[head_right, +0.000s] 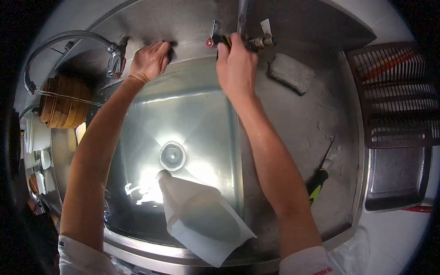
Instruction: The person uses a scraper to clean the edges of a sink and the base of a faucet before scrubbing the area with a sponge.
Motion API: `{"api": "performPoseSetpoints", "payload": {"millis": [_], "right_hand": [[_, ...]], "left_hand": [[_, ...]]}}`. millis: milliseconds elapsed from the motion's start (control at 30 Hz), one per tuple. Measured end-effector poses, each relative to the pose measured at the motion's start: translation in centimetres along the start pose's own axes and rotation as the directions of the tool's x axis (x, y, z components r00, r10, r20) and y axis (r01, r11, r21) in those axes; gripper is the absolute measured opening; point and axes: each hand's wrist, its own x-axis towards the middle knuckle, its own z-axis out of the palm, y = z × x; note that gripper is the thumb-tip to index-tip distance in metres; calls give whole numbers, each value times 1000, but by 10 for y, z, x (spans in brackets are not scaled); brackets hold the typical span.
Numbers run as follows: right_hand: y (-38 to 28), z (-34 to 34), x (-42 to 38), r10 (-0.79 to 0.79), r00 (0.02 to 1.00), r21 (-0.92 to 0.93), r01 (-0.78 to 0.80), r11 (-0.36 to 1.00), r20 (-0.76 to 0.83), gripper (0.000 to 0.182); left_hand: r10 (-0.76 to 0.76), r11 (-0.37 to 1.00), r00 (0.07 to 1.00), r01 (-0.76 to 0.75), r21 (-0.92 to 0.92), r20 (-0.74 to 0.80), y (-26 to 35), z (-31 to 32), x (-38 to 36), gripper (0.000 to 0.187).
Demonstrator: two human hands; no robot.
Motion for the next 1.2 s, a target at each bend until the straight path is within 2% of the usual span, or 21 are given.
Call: {"api": "performPoseSetpoints", "payload": {"millis": [33,67,167,200,300,433,533,633,733,833,933,1033,1133,1200], "right_hand": [[1,0,-2,-60,998,-31,60,998,-7,24],[2,3,2,16,1000,-49,-16,999,10,28],[9,18,2,90,975,98,-71,993,-202,25],[5,11,1,65,966,97,-42,994,-249,23],[15,13,1,113,986,91,-103,991,-122,22],[24,9,2,13,994,72,-5,997,-110,20],[19,8,8,73,995,107,-65,992,-73,20],[11,4,7,38,997,28,-36,999,-68,22],[-2,-4,4,97,995,19,-96,995,-13,16],[-3,2,12,-10,996,-75,4,997,-83,16],[0,-5,4,-70,996,-51,67,996,-51,16],[-2,-1,15,36,999,-69,-35,997,8,15],[-3,-6,0,1,1000,-137,-4,991,-18,25],[-3,-8,6,13,1000,-83,-14,996,-5,25]], "left_hand": [[-7,1000,1000,7,11,1,0,1,-1,17],[-21,1000,1000,21,4,11,2,1,-5,17],[-35,999,999,35,-14,24,2,-1,-1,17],[-42,999,999,43,-30,27,1,-2,-1,17],[-35,999,999,35,-30,-12,1,-1,-2,17],[-42,999,999,42,-16,8,0,1,-2,18],[-39,999,999,39,-4,14,0,1,-1,18],[-55,998,998,54,19,42,2,-2,-1,17],[-36,999,999,36,-13,-2,1,-1,0,17],[-14,1000,1000,14,-6,-3,-1,1,-2,18],[-38,999,999,37,11,26,0,1,-2,18],[-48,999,998,47,9,34,1,-1,-1,19],[-30,999,998,31,-12,48,1,-1,-2,18],[-47,999,998,48,-9,44,3,-1,0,18]]}}
